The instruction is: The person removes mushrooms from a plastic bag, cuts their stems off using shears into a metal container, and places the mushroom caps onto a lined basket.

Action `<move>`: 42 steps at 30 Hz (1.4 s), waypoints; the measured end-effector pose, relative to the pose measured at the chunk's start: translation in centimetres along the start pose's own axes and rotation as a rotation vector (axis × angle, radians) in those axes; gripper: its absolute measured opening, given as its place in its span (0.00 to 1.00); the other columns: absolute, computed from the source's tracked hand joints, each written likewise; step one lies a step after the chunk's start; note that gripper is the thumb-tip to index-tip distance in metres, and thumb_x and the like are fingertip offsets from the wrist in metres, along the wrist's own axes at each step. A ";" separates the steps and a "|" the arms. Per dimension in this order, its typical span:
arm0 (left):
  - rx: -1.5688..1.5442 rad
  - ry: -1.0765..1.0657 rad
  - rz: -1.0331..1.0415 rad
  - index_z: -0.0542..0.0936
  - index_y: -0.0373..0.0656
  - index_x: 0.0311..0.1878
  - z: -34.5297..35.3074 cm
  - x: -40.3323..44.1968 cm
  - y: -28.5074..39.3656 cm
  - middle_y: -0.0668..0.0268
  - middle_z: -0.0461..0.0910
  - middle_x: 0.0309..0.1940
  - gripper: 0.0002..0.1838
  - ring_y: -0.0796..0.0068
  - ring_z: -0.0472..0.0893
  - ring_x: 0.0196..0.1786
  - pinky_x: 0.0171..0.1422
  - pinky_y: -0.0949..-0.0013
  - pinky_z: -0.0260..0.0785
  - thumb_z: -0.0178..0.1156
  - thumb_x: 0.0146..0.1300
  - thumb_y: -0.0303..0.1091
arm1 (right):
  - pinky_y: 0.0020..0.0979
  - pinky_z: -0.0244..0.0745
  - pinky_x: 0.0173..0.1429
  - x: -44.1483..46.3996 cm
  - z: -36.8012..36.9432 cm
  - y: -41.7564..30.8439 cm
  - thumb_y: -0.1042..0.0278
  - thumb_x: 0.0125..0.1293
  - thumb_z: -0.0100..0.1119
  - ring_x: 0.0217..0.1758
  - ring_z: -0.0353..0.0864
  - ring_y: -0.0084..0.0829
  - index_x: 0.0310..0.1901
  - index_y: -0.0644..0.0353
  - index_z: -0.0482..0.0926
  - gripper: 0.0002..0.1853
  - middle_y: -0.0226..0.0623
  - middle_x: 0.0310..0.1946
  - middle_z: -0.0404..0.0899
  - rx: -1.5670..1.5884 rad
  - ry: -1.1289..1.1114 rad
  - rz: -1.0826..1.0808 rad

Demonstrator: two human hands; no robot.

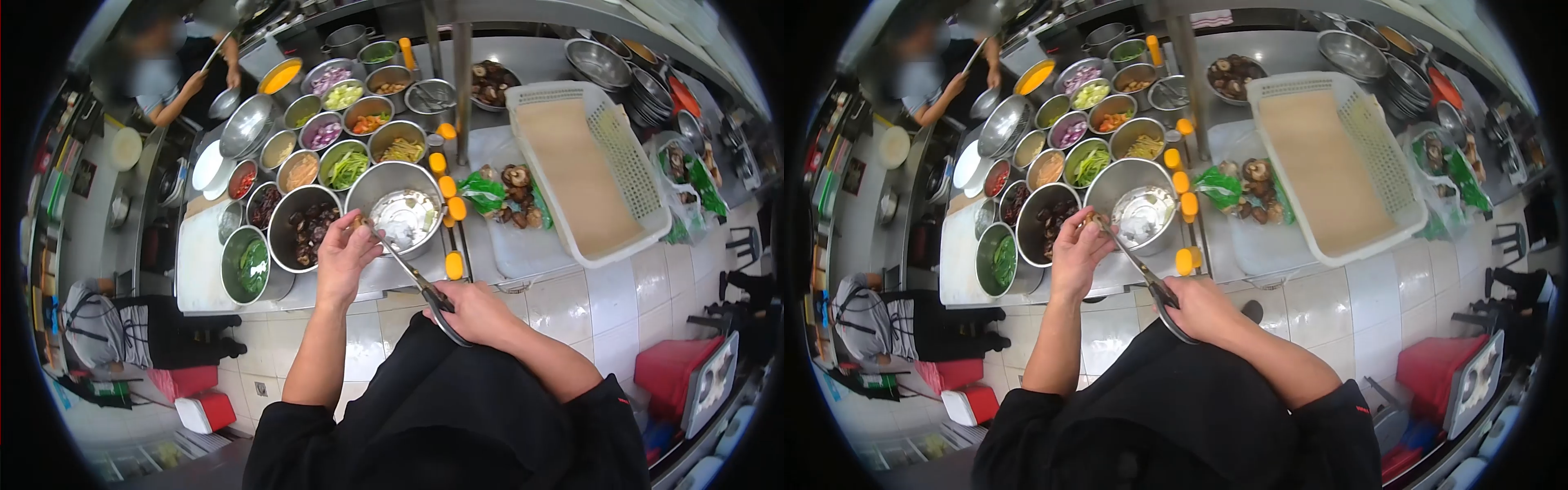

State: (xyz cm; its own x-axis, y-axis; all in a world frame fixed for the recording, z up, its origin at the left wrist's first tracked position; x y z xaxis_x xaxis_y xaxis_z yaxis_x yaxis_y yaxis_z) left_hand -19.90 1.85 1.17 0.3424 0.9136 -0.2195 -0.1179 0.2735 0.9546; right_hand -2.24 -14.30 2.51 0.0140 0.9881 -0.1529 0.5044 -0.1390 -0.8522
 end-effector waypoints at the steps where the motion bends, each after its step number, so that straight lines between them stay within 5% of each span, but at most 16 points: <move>1: 0.013 -0.001 0.001 0.69 0.38 0.67 0.0 0.2 0.0 0.58 0.81 0.51 0.24 0.65 0.85 0.53 0.51 0.66 0.82 0.61 0.73 0.34 | 0.46 0.75 0.38 0.0 0.0 0.4 0.54 0.65 0.69 0.29 0.82 0.52 0.49 0.59 0.83 0.19 0.47 0.26 0.82 0.024 0.004 -0.012; 4: 0.253 0.076 0.186 0.71 0.34 0.63 0.4 0.5 0.6 0.59 0.80 0.46 0.24 0.73 0.83 0.44 0.45 0.71 0.80 0.66 0.70 0.34 | 0.39 0.75 0.35 -1.4 -2.2 0.0 0.55 0.64 0.71 0.25 0.81 0.36 0.54 0.59 0.83 0.22 0.42 0.25 0.83 0.075 -0.040 0.106; 9: 0.602 -0.065 0.292 0.73 0.30 0.58 7.0 2.7 3.3 0.57 0.81 0.47 0.26 0.75 0.81 0.42 0.49 0.71 0.76 0.71 0.65 0.36 | 0.33 0.70 0.32 -6.9 -5.9 3.0 0.55 0.61 0.73 0.23 0.73 0.29 0.51 0.61 0.83 0.22 0.38 0.21 0.77 0.253 0.157 0.247; 13: 0.382 -0.406 0.523 0.76 0.32 0.56 19.8 4.4 5.5 0.52 0.84 0.48 0.24 0.65 0.86 0.43 0.50 0.65 0.77 0.70 0.64 0.38 | 0.34 0.70 0.32 -9.8 -7.1 6.5 0.54 0.60 0.74 0.23 0.73 0.30 0.49 0.62 0.83 0.22 0.38 0.20 0.76 0.195 0.197 0.372; 15: 0.832 -0.557 0.334 0.80 0.36 0.53 23.2 5.9 6.0 0.48 0.85 0.49 0.21 0.57 0.87 0.47 0.54 0.60 0.77 0.67 0.66 0.42 | 0.35 0.71 0.32 -10.8 -7.2 7.3 0.54 0.60 0.74 0.23 0.74 0.32 0.49 0.62 0.83 0.22 0.39 0.21 0.77 0.184 0.228 0.401; 17: 1.343 -0.772 0.485 0.83 0.39 0.50 25.3 8.6 1.9 0.49 0.85 0.48 0.17 0.52 0.86 0.51 0.60 0.56 0.76 0.64 0.67 0.42 | 0.37 0.72 0.33 -11.6 -7.0 8.1 0.54 0.60 0.74 0.24 0.76 0.35 0.48 0.63 0.83 0.23 0.42 0.22 0.78 0.192 0.294 0.369; 20: 1.625 -0.675 0.380 0.81 0.40 0.55 27.1 11.5 -3.4 0.48 0.83 0.52 0.19 0.49 0.83 0.55 0.62 0.52 0.75 0.64 0.64 0.40 | 0.38 0.74 0.35 -12.2 -7.6 8.2 0.54 0.60 0.74 0.26 0.78 0.40 0.49 0.63 0.83 0.23 0.44 0.24 0.80 0.181 0.270 0.445; 26: 1.535 -0.659 0.363 0.77 0.40 0.61 28.0 11.1 -3.4 0.47 0.77 0.59 0.28 0.47 0.79 0.61 0.64 0.52 0.74 0.67 0.58 0.43 | 0.37 0.74 0.35 -12.9 -8.2 8.6 0.52 0.61 0.73 0.25 0.77 0.38 0.52 0.63 0.82 0.25 0.44 0.23 0.79 0.180 0.316 0.472; 30: 1.136 -0.554 0.443 0.75 0.39 0.57 23.8 7.6 0.4 0.54 0.83 0.45 0.26 0.53 0.86 0.46 0.51 0.58 0.79 0.68 0.60 0.43 | 0.36 0.74 0.35 -12.4 -7.9 8.3 0.51 0.60 0.74 0.25 0.78 0.35 0.57 0.61 0.80 0.29 0.41 0.23 0.79 0.191 0.363 0.394; 36: -0.040 -0.302 -0.150 0.76 0.42 0.52 11.2 5.6 2.6 0.67 0.82 0.36 0.14 0.82 0.79 0.30 0.30 0.76 0.73 0.59 0.75 0.42 | 0.37 0.76 0.36 -9.0 -8.5 2.6 0.50 0.57 0.76 0.27 0.81 0.37 0.59 0.63 0.76 0.34 0.37 0.27 0.81 0.052 0.301 0.181; 42: -0.198 -0.178 -0.266 0.74 0.37 0.61 4.1 3.7 2.3 0.51 0.85 0.50 0.21 0.66 0.86 0.43 0.46 0.64 0.81 0.40 0.81 0.42 | 0.43 0.80 0.41 -3.4 -5.8 -0.2 0.53 0.56 0.75 0.35 0.86 0.45 0.58 0.64 0.74 0.33 0.44 0.37 0.85 -0.276 0.204 -0.003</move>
State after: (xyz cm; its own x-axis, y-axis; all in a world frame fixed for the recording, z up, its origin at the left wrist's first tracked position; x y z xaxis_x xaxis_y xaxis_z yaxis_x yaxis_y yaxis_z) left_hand -15.04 4.64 3.43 0.5399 0.7407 -0.3998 -0.1749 0.5633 0.8075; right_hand 2.57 -17.23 6.09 0.1706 0.9850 -0.0237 0.7189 -0.1409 -0.6807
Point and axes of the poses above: each hand's wrist, its own x-axis towards the middle knuckle, its own z-axis out of the palm, y = z × x, the point moved 2 cm from there along x, towards the middle knuckle
